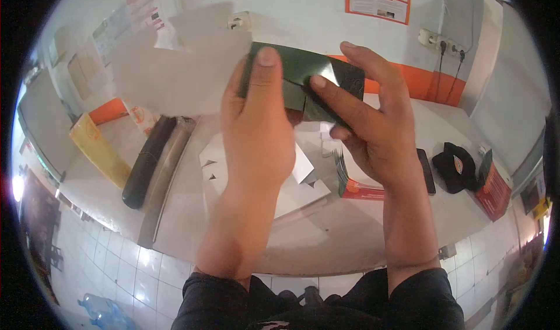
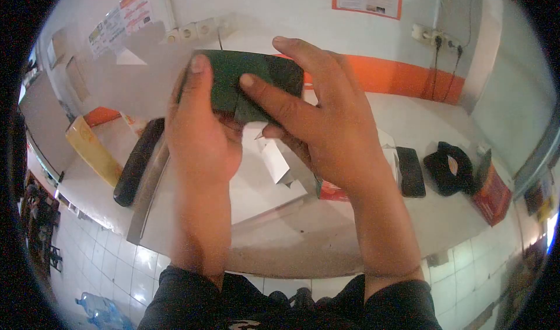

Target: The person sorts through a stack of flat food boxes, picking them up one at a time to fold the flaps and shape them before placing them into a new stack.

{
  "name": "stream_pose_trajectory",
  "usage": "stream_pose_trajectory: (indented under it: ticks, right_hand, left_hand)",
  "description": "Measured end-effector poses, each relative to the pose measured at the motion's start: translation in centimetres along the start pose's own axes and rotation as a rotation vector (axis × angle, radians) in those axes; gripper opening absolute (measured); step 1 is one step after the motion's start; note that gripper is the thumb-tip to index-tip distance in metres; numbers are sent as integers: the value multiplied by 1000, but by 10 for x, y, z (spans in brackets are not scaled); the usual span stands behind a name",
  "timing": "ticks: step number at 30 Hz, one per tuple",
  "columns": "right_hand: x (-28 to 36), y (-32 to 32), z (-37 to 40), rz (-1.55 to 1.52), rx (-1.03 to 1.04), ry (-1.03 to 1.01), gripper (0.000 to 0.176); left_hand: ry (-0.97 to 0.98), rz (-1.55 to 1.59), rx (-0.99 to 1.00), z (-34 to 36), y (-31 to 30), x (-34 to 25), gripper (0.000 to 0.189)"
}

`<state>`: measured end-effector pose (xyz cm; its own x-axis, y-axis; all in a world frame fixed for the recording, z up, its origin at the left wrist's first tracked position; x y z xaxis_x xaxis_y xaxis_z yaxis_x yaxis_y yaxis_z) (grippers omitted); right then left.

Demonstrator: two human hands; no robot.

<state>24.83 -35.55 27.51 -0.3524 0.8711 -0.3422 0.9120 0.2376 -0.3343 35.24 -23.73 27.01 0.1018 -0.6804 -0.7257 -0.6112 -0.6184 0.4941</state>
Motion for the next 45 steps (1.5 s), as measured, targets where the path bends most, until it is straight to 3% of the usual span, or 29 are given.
stream_pose_trajectory:
  ticks: [5,8,10,12,17,20,21,24,27,30,33,38,40,42,45]
  right_hand:
    - [-1,-15,6,129,54,-25,42]
    - [-33,-41,45,323,-78,128,40]
    - [-61,-62,94,279,-152,506,39]
    - [-85,-63,156,221,-38,784,40]
    - [-62,-43,233,376,650,918,46]
    - [-50,-38,230,388,875,791,50]
    - [-47,-39,223,429,835,758,52]
    - [-41,-34,204,120,976,486,55]
    - [-34,-19,208,54,1458,503,52]
    - [-31,-18,217,2,1454,480,40]
    - [-32,-23,232,-8,1276,464,38]
    - [-26,-26,229,-20,1354,463,48]
    - [-24,-32,211,-10,1295,418,59]
    - [-24,-42,193,16,1133,326,71]
    - [-26,-60,113,-3,766,334,82]
  left_hand:
    - [-147,-133,264,3,16,28,39]
    - [-125,-434,441,7,32,51,43]
    - [7,-794,613,6,32,86,53]
    - [157,-1241,778,12,34,126,59]
    - [-21,-1782,1150,46,24,210,56]
    - [23,-1865,1146,53,18,221,50]
    - [19,-1882,1155,53,18,224,49]
    - [-4,-1931,1166,53,17,228,46]
    - [1,-1952,1160,51,21,224,42]
    - [46,-1914,1171,51,22,225,42]
    - [44,-1827,1154,51,18,234,42]
    - [-33,-1730,1055,51,16,226,62]
    - [249,-1696,747,48,15,186,73]
    - [192,-1714,672,41,1,139,82]
    - [-383,-1922,800,47,-61,110,81]
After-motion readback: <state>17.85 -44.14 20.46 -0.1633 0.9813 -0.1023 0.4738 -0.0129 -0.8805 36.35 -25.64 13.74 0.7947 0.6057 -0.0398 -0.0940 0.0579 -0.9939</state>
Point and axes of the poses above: each hand's wrist, its own z-axis away from the middle knuckle, its own y-axis out of the palm, x = y × z, the point moved 7 cm from there along -z, towards the middle knuckle, and after that the axes turned 9 degrees about -y, right-handed, at the moved point
